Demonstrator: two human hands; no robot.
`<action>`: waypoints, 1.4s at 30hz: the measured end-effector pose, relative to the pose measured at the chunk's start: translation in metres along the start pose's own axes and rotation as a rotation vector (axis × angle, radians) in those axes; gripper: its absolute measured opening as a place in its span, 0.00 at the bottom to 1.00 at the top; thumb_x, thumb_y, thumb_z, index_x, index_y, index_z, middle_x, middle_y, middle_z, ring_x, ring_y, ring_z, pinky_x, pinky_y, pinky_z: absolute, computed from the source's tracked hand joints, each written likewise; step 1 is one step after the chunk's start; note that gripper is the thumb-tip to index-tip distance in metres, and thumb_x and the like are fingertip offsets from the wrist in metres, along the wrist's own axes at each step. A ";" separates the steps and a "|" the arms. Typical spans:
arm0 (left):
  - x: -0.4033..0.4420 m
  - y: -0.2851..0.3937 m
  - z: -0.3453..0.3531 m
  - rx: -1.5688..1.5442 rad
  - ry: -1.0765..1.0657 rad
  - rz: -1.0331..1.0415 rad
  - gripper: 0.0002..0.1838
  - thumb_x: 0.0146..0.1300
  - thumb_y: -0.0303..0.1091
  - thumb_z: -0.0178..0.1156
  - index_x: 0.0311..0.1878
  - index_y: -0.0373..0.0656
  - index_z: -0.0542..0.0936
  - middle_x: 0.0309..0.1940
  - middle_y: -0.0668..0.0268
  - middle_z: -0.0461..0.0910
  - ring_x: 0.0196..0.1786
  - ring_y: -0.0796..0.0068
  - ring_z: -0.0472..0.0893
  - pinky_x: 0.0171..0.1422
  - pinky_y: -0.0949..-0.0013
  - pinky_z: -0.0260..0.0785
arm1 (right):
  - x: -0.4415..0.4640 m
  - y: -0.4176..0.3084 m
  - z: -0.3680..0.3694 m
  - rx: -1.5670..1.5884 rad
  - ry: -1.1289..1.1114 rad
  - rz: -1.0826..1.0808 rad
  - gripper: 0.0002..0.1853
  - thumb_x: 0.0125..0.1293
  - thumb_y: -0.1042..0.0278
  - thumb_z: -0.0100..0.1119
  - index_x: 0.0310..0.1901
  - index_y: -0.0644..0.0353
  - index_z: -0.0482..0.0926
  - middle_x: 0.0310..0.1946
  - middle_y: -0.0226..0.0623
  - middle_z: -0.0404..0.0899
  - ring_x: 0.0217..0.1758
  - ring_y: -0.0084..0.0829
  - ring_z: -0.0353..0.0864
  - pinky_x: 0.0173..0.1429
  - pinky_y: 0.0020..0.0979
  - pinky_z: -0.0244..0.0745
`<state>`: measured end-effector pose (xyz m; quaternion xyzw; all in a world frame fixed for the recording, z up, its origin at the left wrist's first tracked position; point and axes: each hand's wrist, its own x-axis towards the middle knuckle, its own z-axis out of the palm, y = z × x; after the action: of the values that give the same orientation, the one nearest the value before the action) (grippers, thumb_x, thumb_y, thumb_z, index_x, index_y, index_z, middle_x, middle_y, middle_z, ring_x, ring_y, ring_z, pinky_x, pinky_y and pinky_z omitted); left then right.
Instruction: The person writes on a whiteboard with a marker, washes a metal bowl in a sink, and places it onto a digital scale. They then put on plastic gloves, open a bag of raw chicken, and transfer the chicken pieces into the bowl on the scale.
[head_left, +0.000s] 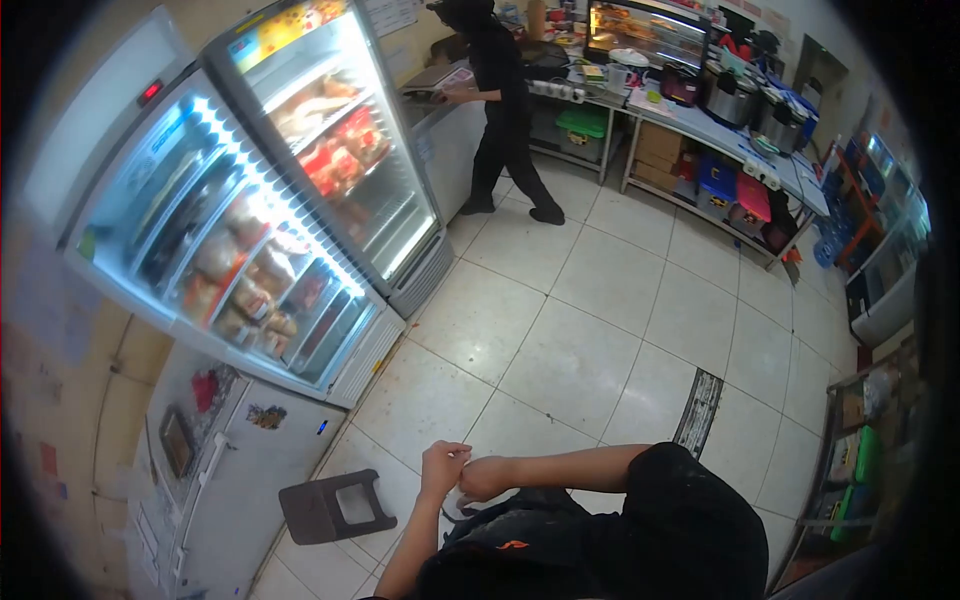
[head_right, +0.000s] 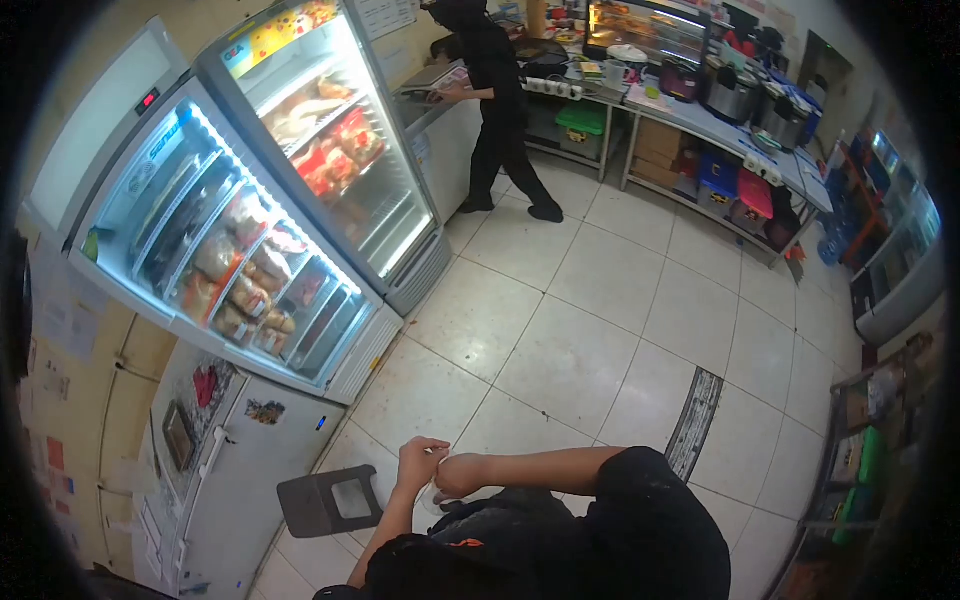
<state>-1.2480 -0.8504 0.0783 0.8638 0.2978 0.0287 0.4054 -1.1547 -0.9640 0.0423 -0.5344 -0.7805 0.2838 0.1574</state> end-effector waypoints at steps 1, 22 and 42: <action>-0.005 -0.002 0.000 0.012 0.033 0.017 0.09 0.54 0.33 0.69 0.39 0.46 0.89 0.33 0.54 0.84 0.38 0.59 0.85 0.46 0.62 0.76 | 0.011 0.003 0.015 -0.003 0.002 -0.044 0.21 0.63 0.53 0.59 0.24 0.65 0.80 0.23 0.48 0.81 0.29 0.48 0.84 0.36 0.46 0.78; -0.103 -0.014 -0.103 -0.324 0.984 -0.134 0.13 0.57 0.25 0.71 0.45 0.40 0.80 0.38 0.67 0.74 0.37 0.77 0.76 0.34 0.76 0.70 | 0.153 -0.038 -0.065 2.238 0.255 -0.145 0.25 0.79 0.51 0.40 0.71 0.53 0.64 0.73 0.43 0.62 0.75 0.40 0.62 0.78 0.44 0.56; -0.480 -0.333 -0.274 -1.587 1.545 -0.127 0.09 0.70 0.34 0.62 0.50 0.46 0.78 0.37 0.75 0.80 0.41 0.81 0.79 0.48 0.68 0.75 | 0.447 -0.396 0.130 1.994 -0.404 0.081 0.27 0.79 0.58 0.40 0.71 0.68 0.59 0.73 0.46 0.61 0.77 0.44 0.60 0.78 0.43 0.59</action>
<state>-1.8857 -0.7569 0.1147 0.0919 0.4113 0.7214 0.5494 -1.6908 -0.6926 0.1556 -0.1280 -0.1817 0.8950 0.3868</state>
